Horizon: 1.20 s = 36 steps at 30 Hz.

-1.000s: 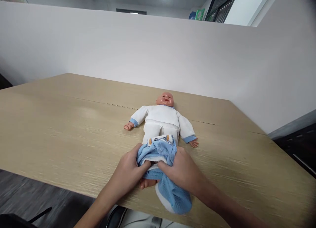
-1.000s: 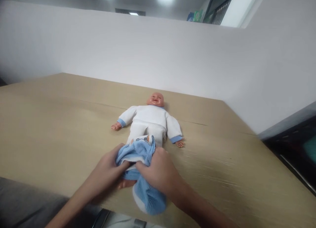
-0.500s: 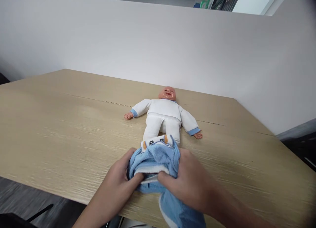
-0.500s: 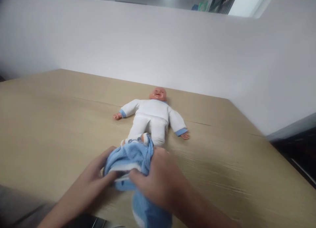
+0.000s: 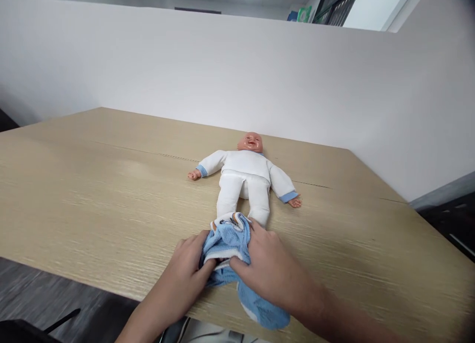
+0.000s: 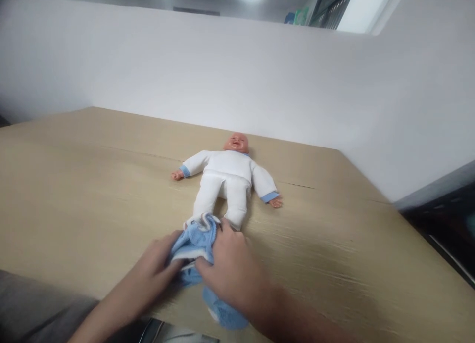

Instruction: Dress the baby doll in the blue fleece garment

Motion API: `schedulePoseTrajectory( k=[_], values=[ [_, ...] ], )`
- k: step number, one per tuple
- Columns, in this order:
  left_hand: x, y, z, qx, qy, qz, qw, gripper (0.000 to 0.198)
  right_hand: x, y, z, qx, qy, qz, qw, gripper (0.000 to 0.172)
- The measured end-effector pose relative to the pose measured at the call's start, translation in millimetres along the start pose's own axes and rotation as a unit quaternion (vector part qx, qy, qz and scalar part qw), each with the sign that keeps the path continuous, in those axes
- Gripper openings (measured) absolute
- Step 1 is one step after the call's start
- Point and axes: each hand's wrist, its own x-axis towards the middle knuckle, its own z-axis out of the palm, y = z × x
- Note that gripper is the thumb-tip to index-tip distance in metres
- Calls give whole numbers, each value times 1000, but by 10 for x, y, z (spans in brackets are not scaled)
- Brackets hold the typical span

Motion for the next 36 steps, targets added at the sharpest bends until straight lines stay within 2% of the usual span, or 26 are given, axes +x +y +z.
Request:
schedulePoseTrajectory(
  k=[4, 8, 13, 17, 19, 22, 25, 28, 30, 33, 36],
  values=[
    [9, -41, 30, -64, 13, 19, 998, 43, -14, 15, -34, 61, 5, -47, 997, 43],
    [15, 26, 18, -160, 23, 47, 986, 40, 11, 60, -55, 153, 36, -59, 986, 50],
    [87, 116, -7, -187, 91, 102, 973, 37, 120, 186, 28, 250, 32, -83, 964, 30],
    [229, 135, -79, -200, 111, 102, 968, 29, 233, 304, 23, 225, 66, -79, 969, 17],
    [296, 139, -137, -203, 93, 101, 969, 28, 295, 361, -46, 194, 43, -103, 975, 11],
    [358, 164, -238, -187, 52, 104, 975, 24, 384, 469, -193, 156, 0, -168, 973, 11],
    [387, 203, -328, -154, 5, 113, 982, 23, 430, 614, -312, 160, -33, -208, 964, 33],
    [425, 216, -392, -147, -18, 123, 981, 28, 418, 788, -348, 207, -70, -161, 962, 53],
    [459, 204, -432, -145, -28, 126, 981, 32, 395, 911, -328, 274, -74, -125, 951, 56],
    [501, 165, -504, -135, -63, 138, 979, 37, 368, 1074, -274, 406, -50, -105, 906, 58],
    [536, 106, -590, -120, -101, 139, 978, 42, 348, 1183, -243, 489, -44, -69, 869, 57]
  ],
)
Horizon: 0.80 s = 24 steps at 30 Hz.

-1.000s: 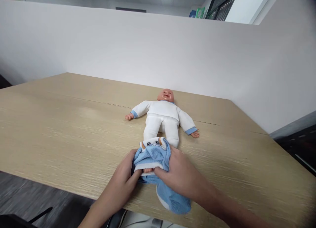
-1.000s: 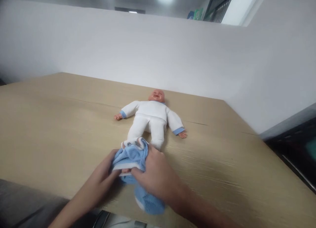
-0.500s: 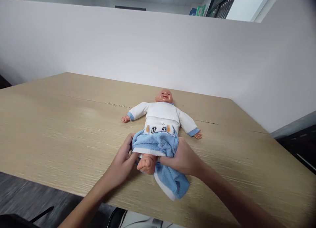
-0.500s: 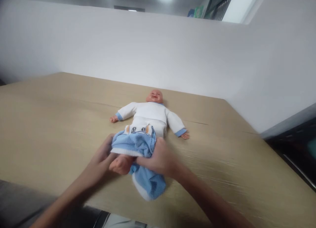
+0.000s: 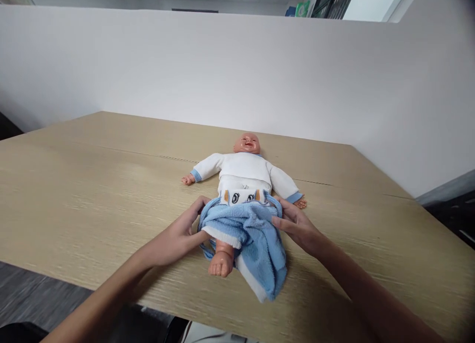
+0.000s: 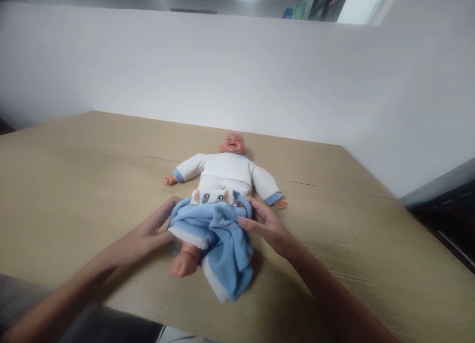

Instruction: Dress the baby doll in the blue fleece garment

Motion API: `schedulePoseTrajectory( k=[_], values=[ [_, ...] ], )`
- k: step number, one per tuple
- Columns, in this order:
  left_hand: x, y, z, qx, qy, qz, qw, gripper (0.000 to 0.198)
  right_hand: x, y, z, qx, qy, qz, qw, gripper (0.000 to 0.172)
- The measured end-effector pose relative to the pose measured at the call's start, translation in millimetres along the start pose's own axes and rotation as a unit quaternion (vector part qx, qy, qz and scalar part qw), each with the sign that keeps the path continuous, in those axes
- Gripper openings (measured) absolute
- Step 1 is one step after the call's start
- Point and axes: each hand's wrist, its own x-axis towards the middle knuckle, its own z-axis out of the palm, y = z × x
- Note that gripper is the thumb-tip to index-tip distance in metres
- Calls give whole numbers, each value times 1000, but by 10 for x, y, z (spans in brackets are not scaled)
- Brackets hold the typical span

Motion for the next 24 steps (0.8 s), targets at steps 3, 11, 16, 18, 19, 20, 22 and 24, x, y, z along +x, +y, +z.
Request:
schedulePoseTrajectory(
  k=[3, 11, 16, 18, 19, 20, 22, 24],
  values=[
    [16, -62, -106, 10, -41, 0, 999, 54, -32, 26, -36, 61, 3, 55, 997, 59],
    [342, 180, -230, 100, -21, 54, 993, 54, -97, 49, 18, 160, -12, 122, 980, 50],
    [848, 580, -216, 220, -219, 82, 947, 49, -95, 64, 123, 207, 58, 72, 974, 51],
    [1067, 626, -171, 162, -298, 78, 938, 47, -91, 42, 135, 200, 67, 66, 975, 52],
    [1165, 619, -137, 106, -333, 74, 934, 44, -91, 20, 123, 188, 64, 63, 978, 53],
    [1252, 596, -99, 41, -361, 71, 929, 41, -93, -8, 96, 171, 54, 58, 982, 53],
    [1382, 525, -15, -70, -386, 61, 918, 34, -106, -76, -1, 114, 11, 50, 992, 52],
    [1450, 453, 60, -126, -386, 49, 913, 31, -136, -143, -132, 37, -52, 63, 996, 50]
  ],
)
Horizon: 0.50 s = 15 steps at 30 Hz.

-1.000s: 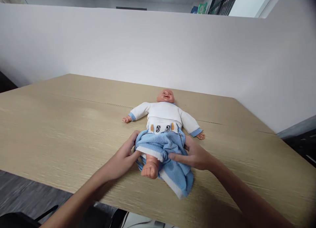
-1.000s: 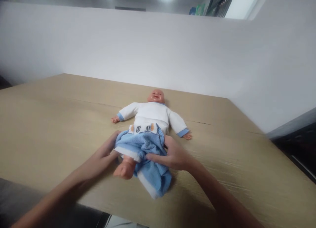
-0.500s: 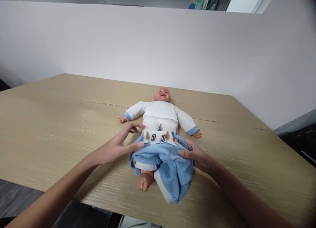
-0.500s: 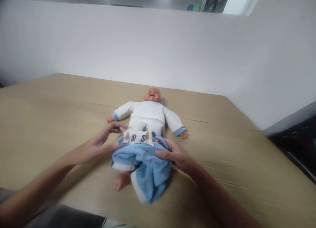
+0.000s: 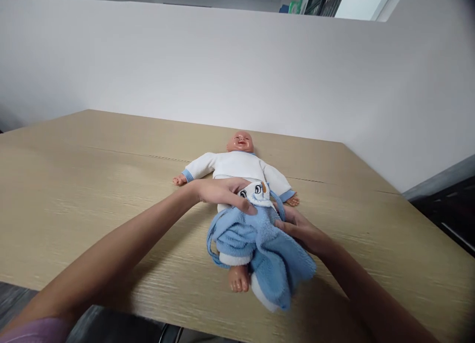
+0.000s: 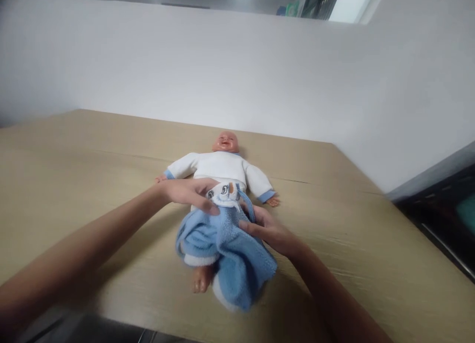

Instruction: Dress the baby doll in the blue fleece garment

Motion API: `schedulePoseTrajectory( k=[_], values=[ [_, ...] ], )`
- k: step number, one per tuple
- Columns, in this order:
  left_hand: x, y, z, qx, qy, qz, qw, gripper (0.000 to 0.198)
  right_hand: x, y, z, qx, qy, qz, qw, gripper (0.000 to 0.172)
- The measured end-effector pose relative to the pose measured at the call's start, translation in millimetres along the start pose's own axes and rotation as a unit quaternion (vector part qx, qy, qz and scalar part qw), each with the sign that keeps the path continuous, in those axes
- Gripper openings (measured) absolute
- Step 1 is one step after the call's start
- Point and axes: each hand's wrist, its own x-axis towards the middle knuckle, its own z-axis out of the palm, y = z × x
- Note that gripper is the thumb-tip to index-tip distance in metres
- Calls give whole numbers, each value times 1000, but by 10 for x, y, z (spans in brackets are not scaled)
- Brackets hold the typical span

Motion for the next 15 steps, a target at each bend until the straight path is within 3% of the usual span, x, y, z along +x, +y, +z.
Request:
schedulePoseTrajectory(
  k=[2, 8, 10, 15],
  values=[
    [40, -62, 15, -2, -2, -11, 1000, 29, -60, -54, -102, -42, -25, 27, 998, 49],
    [42, -106, 79, 26, -106, -80, 991, 48, -131, -134, -59, 64, 64, 8, 996, 53],
    [44, -116, 87, 46, -103, -72, 991, 49, -123, -153, -40, 34, 44, 8, 998, 52],
    [43, -165, 96, 52, -70, -24, 996, 40, -168, -183, -132, -94, -78, 75, 990, 55]
  ],
)
